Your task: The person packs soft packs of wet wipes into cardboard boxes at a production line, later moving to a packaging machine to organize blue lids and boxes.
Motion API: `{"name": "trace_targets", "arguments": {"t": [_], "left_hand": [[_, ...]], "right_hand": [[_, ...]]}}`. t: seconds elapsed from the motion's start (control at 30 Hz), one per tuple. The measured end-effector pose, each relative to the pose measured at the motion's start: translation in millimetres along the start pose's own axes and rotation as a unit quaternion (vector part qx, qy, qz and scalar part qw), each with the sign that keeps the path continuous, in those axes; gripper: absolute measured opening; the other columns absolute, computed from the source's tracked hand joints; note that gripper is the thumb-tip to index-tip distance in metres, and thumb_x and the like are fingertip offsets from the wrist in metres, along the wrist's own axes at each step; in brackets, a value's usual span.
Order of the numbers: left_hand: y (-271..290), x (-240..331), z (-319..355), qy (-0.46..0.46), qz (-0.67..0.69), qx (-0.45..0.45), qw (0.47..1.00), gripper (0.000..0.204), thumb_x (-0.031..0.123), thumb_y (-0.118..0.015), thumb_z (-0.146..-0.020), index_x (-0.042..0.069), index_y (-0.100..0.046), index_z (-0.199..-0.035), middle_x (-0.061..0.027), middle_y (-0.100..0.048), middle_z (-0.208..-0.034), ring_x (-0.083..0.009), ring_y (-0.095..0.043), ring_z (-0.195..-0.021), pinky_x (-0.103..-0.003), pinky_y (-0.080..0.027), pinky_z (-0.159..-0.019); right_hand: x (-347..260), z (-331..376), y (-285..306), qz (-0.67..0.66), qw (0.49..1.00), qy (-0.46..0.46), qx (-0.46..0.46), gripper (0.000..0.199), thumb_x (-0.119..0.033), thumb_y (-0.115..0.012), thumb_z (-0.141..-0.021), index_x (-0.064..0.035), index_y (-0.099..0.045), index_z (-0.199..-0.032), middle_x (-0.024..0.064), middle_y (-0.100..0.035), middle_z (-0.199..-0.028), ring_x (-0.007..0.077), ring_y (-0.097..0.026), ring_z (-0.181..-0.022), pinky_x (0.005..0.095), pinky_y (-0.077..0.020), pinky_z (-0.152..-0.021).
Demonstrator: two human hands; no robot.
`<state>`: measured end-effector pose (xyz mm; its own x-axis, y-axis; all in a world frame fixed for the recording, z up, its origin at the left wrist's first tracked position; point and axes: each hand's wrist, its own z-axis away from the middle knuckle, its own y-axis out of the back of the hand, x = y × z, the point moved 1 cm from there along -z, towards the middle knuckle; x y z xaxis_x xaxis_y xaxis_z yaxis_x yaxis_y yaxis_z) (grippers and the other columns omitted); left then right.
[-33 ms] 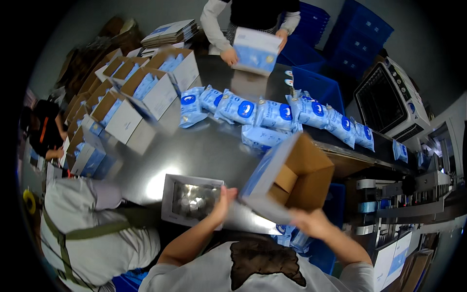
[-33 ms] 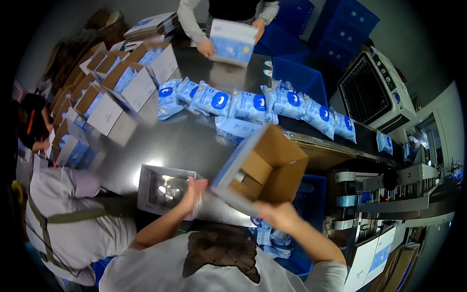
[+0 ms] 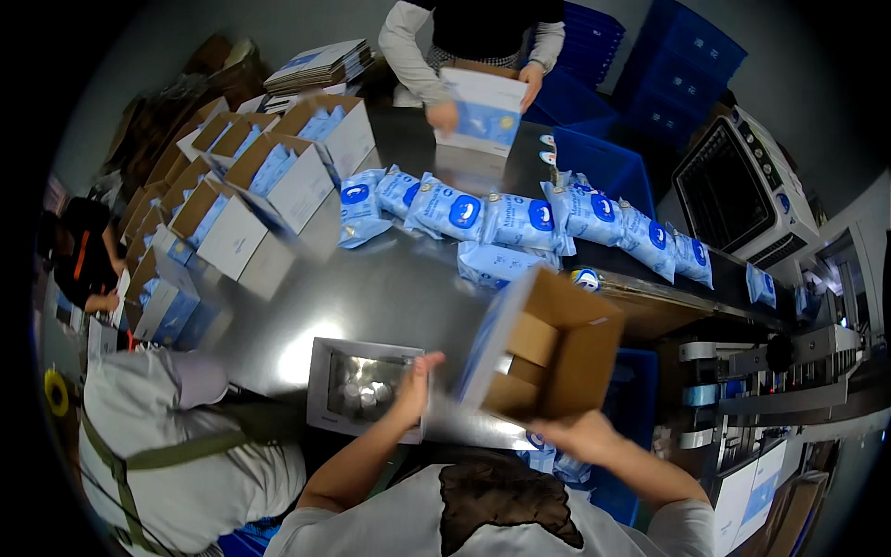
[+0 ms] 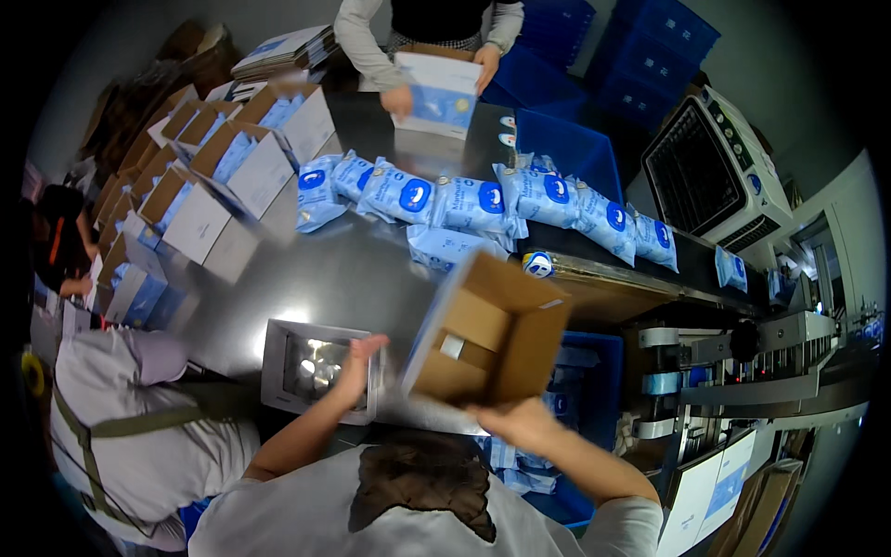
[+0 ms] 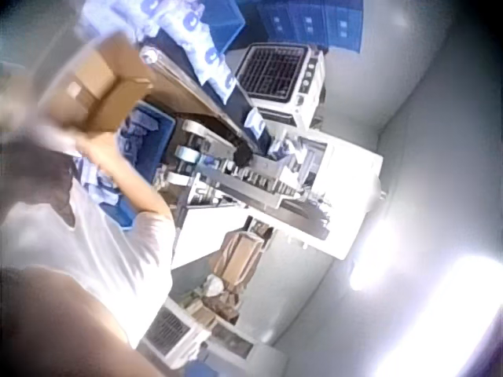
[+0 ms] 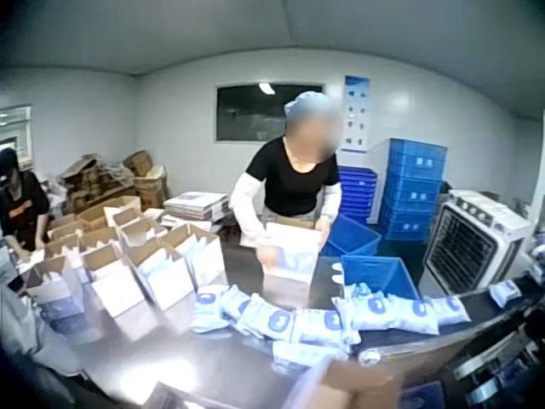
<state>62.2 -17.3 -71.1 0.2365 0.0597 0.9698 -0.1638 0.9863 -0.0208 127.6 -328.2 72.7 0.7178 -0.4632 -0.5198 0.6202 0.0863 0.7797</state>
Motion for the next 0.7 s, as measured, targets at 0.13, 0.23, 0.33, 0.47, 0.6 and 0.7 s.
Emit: {"name": "trace_targets", "arguments": {"t": [0.13, 0.23, 0.33, 0.47, 0.6, 0.7], "left_hand": [[-17, 69, -56, -0.143, -0.1, 0.2, 0.964, 0.046, 0.037, -0.051, -0.091, 0.0, -0.049, -0.117, -0.018, -0.058, -0.111, -0.0256, -0.054, -0.108, -0.037, -0.041, -0.092], [-2, 61, -77, 0.039, -0.154, 0.072, 0.985, 0.032, 0.016, -0.063, -0.084, 0.0, -0.047, -0.106, -0.0152, -0.059, -0.102, -0.024, -0.055, -0.101, -0.035, -0.043, -0.087], [3, 52, -65, -0.033, -0.205, 0.123, 0.971, 0.027, 0.01, -0.067, -0.081, 0.002, -0.043, -0.091, -0.0105, -0.058, -0.086, -0.0204, -0.056, -0.084, -0.034, -0.045, -0.074], [-5, 61, -68, -0.04, -0.166, 0.145, 0.975, 0.031, 0.017, -0.07, -0.079, 0.001, -0.046, -0.089, -0.0128, -0.059, -0.08, -0.0233, -0.057, -0.075, -0.033, -0.046, -0.069], [-10, 68, -74, -0.011, -0.171, 0.144, 0.975, 0.031, 0.015, -0.07, -0.079, 0.0, -0.047, -0.091, -0.0123, -0.059, -0.085, -0.0196, -0.057, -0.081, -0.031, -0.046, -0.074], [-9, 54, -79, -0.048, -0.183, 0.172, 0.967, 0.033, 0.017, -0.072, -0.078, 0.0, -0.047, -0.09, -0.0135, -0.058, -0.084, -0.0219, -0.057, -0.078, -0.033, -0.046, -0.071]], "right_hand": [[2, -39, -82, 0.105, 0.975, 0.169, -0.095, 0.032, -0.022, -0.048, -0.089, -0.0139, -0.055, -0.118, 0.0092, -0.063, -0.086, 0.0257, -0.064, -0.08, 0.0377, -0.0506, -0.065], [-1, -80, -32, -0.135, 0.966, 0.222, 0.0, 0.03, -0.021, -0.054, -0.087, -0.0168, -0.058, -0.117, 0.0093, -0.062, -0.093, 0.0266, -0.062, -0.085, 0.0368, -0.0513, -0.07], [76, -159, 57, -0.093, 0.95, 0.085, 0.287, 0.044, -0.025, -0.067, -0.077, -0.007, -0.055, -0.116, 0.0149, -0.058, -0.11, 0.0337, -0.054, -0.105, 0.0414, -0.0448, -0.088], [160, -250, 72, 0.217, 0.948, -0.164, 0.163, 0.088, -0.035, -0.079, -0.058, -0.0141, -0.038, -0.134, 0.0137, -0.05, -0.118, 0.0331, -0.047, -0.111, 0.0449, -0.0391, -0.091], [178, -276, 61, 0.152, 0.963, -0.154, 0.163, 0.1, -0.034, -0.08, -0.056, -0.0154, -0.027, -0.139, 0.0153, -0.05, -0.117, 0.0319, -0.046, -0.112, 0.0472, -0.0371, -0.092], [108, -223, 120, -0.014, 0.939, -0.082, 0.334, 0.094, -0.029, -0.079, -0.057, -0.0113, -0.031, -0.137, 0.0172, -0.049, -0.122, 0.0359, -0.044, -0.114, 0.0488, -0.0343, -0.095]]}}
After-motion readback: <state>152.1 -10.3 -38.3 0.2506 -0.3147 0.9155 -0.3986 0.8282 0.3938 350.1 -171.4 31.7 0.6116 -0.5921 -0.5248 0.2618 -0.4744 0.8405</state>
